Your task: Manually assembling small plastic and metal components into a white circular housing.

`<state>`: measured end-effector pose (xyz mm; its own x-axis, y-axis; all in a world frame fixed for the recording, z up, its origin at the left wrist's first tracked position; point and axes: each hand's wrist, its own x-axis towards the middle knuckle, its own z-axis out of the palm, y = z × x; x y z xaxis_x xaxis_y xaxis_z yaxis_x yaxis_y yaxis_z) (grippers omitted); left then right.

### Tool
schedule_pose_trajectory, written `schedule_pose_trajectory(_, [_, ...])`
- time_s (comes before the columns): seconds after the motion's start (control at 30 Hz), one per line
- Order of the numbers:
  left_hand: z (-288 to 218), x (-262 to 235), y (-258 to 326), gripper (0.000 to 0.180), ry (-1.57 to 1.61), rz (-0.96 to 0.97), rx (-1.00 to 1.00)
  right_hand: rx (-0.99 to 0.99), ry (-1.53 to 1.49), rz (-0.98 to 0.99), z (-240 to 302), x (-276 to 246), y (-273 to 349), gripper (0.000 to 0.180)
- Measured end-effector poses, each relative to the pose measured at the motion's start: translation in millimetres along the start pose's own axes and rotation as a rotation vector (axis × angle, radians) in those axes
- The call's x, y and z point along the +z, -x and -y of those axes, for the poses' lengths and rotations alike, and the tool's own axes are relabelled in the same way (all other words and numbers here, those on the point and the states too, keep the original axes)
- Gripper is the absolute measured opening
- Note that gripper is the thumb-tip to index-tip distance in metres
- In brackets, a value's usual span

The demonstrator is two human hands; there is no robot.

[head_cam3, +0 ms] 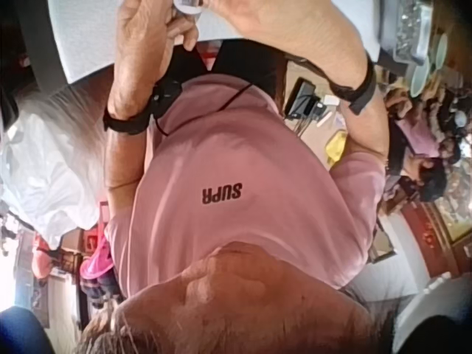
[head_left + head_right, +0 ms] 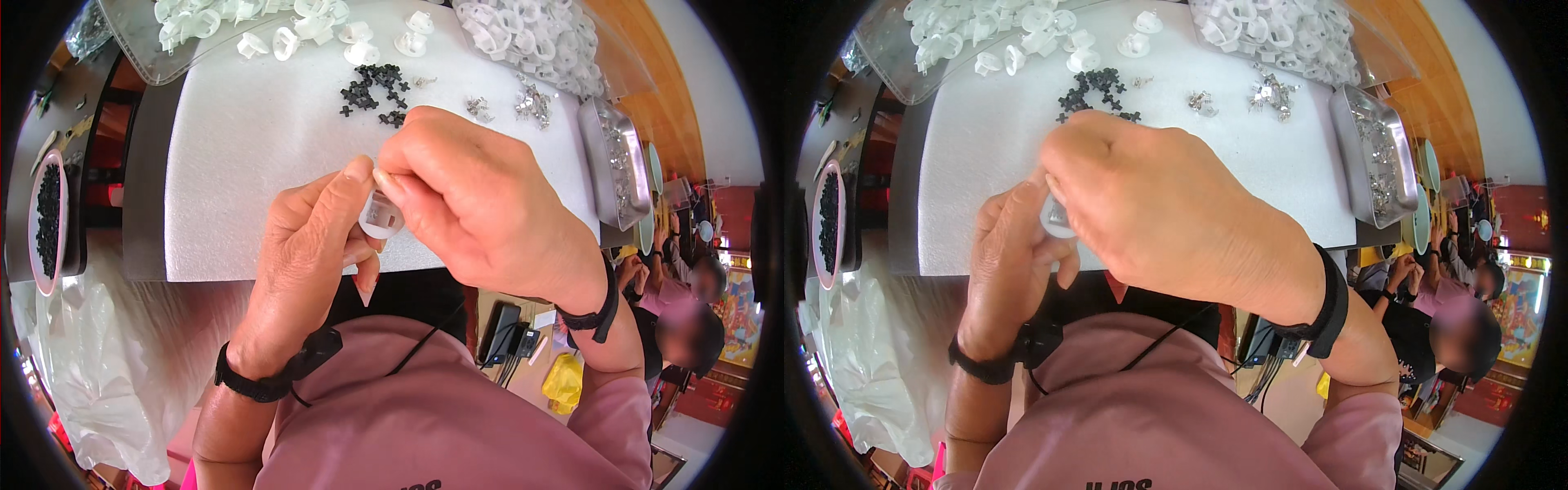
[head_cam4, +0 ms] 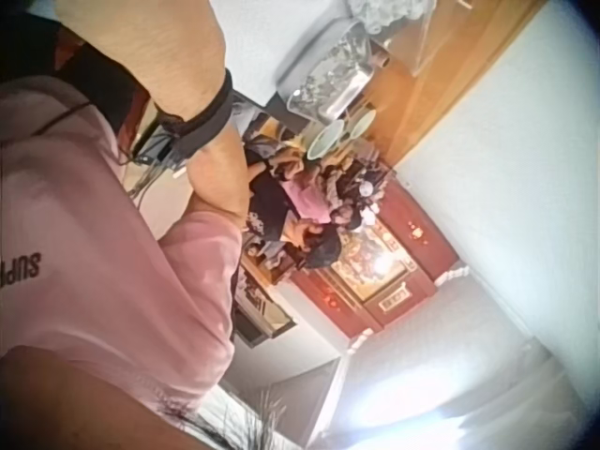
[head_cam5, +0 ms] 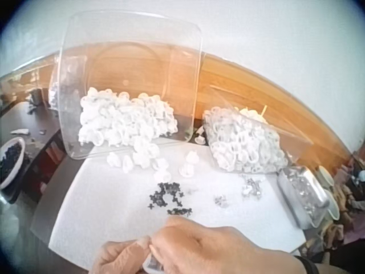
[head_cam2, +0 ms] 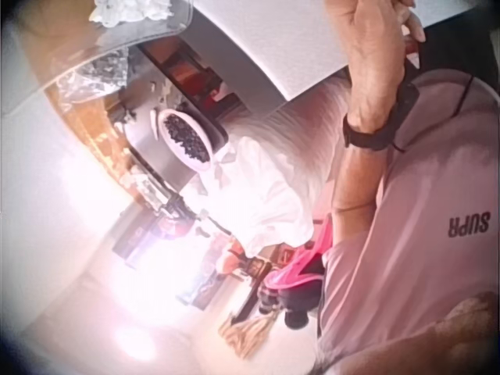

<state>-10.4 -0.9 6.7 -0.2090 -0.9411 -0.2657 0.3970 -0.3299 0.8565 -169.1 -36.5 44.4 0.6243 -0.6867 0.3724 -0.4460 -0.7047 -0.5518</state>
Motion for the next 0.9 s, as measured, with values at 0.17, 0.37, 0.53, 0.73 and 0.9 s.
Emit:
schedule_pose_trajectory(0.17, [-2.8, -4.5, 1.1, 0.047, -0.074, 0.024, -0.044, 0.1, -0.141, 0.077, 2.5, -9.6, -2.2, 0.008])
schedule_pose_trajectory(0.37, [-3.4, -1.0, -1.0, 0.048, -0.055, 0.008, -0.073, 0.248, -0.254, 0.132, 1.3, -13.1, -1.4, 0.009])
schedule_pose_trajectory(0.53, [-5.9, 0.1, -1.8, 0.049, -0.07, -0.001, -0.084, 0.425, -0.352, 0.154, 3.0, -15.7, -0.7, 0.01])
schedule_pose_trajectory(0.73, [-1.1, -3.6, -2.7, 0.05, -0.207, 0.056, 0.076, 0.279, -0.243, 0.137, -0.7, -13.9, -1.4, 0.01])
schedule_pose_trajectory(0.9, [0.7, -3.7, -2.6, 0.05, -0.216, 0.05, 0.108, 0.124, -0.126, 0.06, -1.1, -9.8, -2.4, 0.011])
